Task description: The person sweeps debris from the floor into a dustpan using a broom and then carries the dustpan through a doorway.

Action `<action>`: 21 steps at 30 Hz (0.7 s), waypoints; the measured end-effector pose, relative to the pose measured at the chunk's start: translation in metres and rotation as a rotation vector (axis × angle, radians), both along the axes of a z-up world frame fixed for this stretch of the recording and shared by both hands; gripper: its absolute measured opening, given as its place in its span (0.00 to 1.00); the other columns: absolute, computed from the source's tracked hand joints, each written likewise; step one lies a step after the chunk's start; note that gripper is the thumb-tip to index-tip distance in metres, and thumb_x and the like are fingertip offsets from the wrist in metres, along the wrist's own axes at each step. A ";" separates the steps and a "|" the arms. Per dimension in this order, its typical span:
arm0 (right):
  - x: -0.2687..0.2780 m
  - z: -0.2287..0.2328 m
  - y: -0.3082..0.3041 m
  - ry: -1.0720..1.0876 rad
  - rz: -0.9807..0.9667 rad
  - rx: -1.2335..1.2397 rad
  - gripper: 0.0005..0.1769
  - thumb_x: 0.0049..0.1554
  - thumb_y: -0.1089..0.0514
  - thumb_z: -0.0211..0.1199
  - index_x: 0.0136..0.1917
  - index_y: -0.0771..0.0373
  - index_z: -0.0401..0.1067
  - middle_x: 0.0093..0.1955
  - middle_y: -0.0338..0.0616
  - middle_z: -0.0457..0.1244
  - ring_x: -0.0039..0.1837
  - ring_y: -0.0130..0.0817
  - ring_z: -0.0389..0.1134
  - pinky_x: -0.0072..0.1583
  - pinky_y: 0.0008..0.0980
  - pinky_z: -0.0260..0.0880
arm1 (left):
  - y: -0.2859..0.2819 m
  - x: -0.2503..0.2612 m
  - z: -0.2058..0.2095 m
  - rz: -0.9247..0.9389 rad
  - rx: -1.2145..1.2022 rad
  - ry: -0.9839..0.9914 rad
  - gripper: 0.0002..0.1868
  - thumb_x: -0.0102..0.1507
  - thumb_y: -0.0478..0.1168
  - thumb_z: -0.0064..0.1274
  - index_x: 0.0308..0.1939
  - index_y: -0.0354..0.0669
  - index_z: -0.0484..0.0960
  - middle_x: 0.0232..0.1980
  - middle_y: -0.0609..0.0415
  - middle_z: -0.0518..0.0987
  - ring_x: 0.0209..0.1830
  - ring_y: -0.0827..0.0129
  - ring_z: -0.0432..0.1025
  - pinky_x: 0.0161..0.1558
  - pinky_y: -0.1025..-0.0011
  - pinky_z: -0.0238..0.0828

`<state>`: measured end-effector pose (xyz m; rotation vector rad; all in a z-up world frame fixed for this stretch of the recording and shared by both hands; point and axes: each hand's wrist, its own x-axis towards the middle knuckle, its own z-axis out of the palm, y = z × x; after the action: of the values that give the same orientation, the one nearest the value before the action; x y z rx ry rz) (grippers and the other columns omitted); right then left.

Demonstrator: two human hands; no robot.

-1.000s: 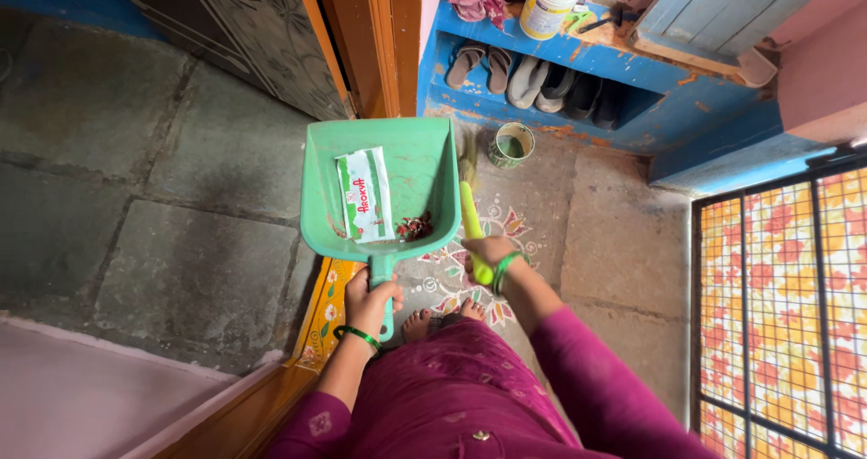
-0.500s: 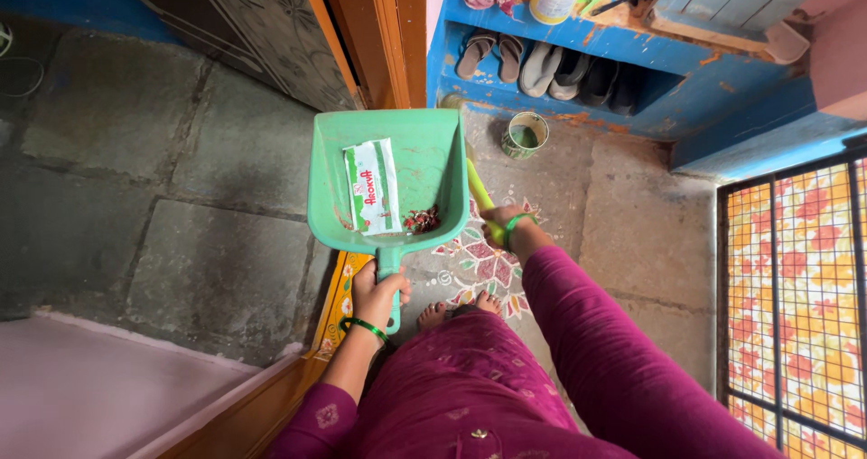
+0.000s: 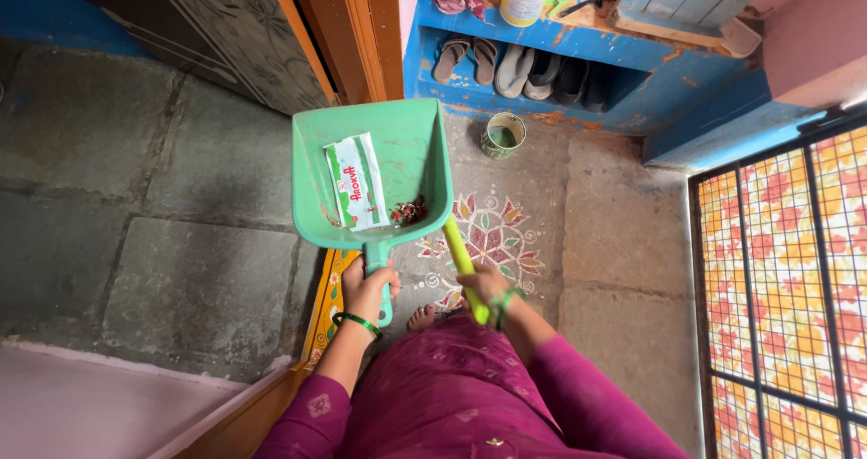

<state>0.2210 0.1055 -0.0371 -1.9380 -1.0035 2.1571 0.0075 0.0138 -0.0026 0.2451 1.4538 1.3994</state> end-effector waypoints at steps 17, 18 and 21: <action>0.132 -0.025 -0.051 -0.174 -0.166 0.075 0.11 0.57 0.59 0.62 0.51 0.69 0.70 0.32 0.46 0.64 0.28 0.37 0.64 0.30 0.39 0.65 | -0.026 0.003 -0.014 -0.040 -0.039 0.038 0.13 0.54 0.30 0.53 0.42 0.30 0.77 0.30 0.49 0.78 0.24 0.69 0.73 0.26 0.71 0.71; 0.129 -0.014 -0.066 -0.225 0.017 0.205 0.12 0.56 0.59 0.63 0.51 0.70 0.73 0.34 0.48 0.67 0.29 0.38 0.67 0.32 0.38 0.69 | -0.022 0.003 -0.013 -0.042 -0.029 0.033 0.12 0.54 0.30 0.53 0.42 0.30 0.77 0.29 0.48 0.78 0.23 0.69 0.72 0.25 0.71 0.70; 0.105 -0.013 -0.097 -0.210 0.110 0.124 0.18 0.56 0.57 0.62 0.60 0.59 0.71 0.39 0.45 0.67 0.34 0.33 0.66 0.36 0.35 0.70 | -0.015 0.007 -0.009 -0.064 -0.022 0.039 0.12 0.54 0.30 0.53 0.41 0.30 0.77 0.29 0.49 0.78 0.23 0.68 0.73 0.25 0.71 0.70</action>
<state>0.3264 0.0082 -0.0503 -2.1298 -1.2734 1.9191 0.0144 -0.0007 -0.0116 0.3044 1.4796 1.3331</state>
